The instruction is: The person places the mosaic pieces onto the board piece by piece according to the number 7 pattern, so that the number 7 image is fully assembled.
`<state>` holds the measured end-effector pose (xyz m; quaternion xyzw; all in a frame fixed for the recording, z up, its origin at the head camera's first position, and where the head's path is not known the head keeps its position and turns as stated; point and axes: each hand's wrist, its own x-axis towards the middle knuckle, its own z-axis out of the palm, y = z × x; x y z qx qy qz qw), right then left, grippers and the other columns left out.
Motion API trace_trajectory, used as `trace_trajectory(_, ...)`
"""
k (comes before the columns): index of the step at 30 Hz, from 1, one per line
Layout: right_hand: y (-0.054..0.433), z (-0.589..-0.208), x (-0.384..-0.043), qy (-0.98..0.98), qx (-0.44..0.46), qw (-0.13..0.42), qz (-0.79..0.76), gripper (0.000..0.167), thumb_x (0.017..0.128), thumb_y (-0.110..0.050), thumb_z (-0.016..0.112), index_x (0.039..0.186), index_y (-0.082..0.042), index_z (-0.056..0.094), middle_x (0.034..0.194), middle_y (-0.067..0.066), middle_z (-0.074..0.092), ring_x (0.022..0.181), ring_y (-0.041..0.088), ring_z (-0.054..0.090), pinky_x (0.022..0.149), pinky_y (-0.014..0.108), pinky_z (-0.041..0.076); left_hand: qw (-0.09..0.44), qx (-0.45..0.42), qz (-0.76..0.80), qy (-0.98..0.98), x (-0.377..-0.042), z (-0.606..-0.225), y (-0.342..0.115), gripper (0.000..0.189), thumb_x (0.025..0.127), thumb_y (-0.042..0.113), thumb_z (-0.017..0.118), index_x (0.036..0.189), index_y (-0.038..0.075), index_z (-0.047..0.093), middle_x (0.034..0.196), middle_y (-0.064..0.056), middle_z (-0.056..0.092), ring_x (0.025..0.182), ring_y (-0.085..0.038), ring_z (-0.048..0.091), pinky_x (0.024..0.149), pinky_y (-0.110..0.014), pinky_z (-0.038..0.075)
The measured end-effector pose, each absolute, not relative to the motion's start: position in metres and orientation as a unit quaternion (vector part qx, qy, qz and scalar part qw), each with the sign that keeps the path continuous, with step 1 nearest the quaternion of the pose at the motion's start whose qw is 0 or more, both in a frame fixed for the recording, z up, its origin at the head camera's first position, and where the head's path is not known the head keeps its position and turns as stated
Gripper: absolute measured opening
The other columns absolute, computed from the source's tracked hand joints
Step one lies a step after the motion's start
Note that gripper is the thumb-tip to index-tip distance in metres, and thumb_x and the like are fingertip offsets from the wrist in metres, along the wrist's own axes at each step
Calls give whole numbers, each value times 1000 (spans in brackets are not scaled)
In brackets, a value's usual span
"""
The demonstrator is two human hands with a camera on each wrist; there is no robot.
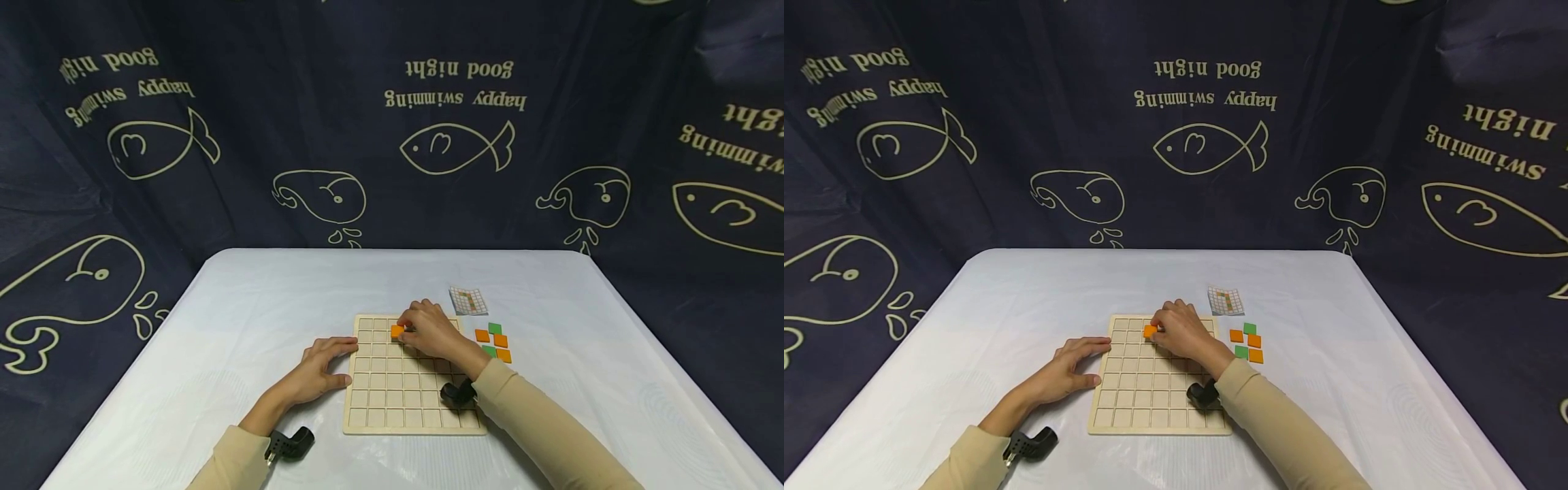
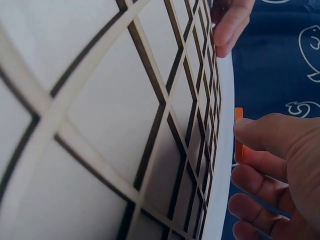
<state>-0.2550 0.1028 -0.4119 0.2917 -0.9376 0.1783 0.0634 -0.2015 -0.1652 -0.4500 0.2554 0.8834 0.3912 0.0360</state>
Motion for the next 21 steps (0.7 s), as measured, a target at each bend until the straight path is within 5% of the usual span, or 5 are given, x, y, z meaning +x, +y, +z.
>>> trace_trajectory(21,98,-418,-255,-939,299,58,158,23,84,-27,71,102,-13,72,94,1,62,82,16,48,76,34,37,34,252,389,886,-201,-450,-165,56,80,21,72,133,12,54,145,0,44,131,-26,33,99,-45,22)
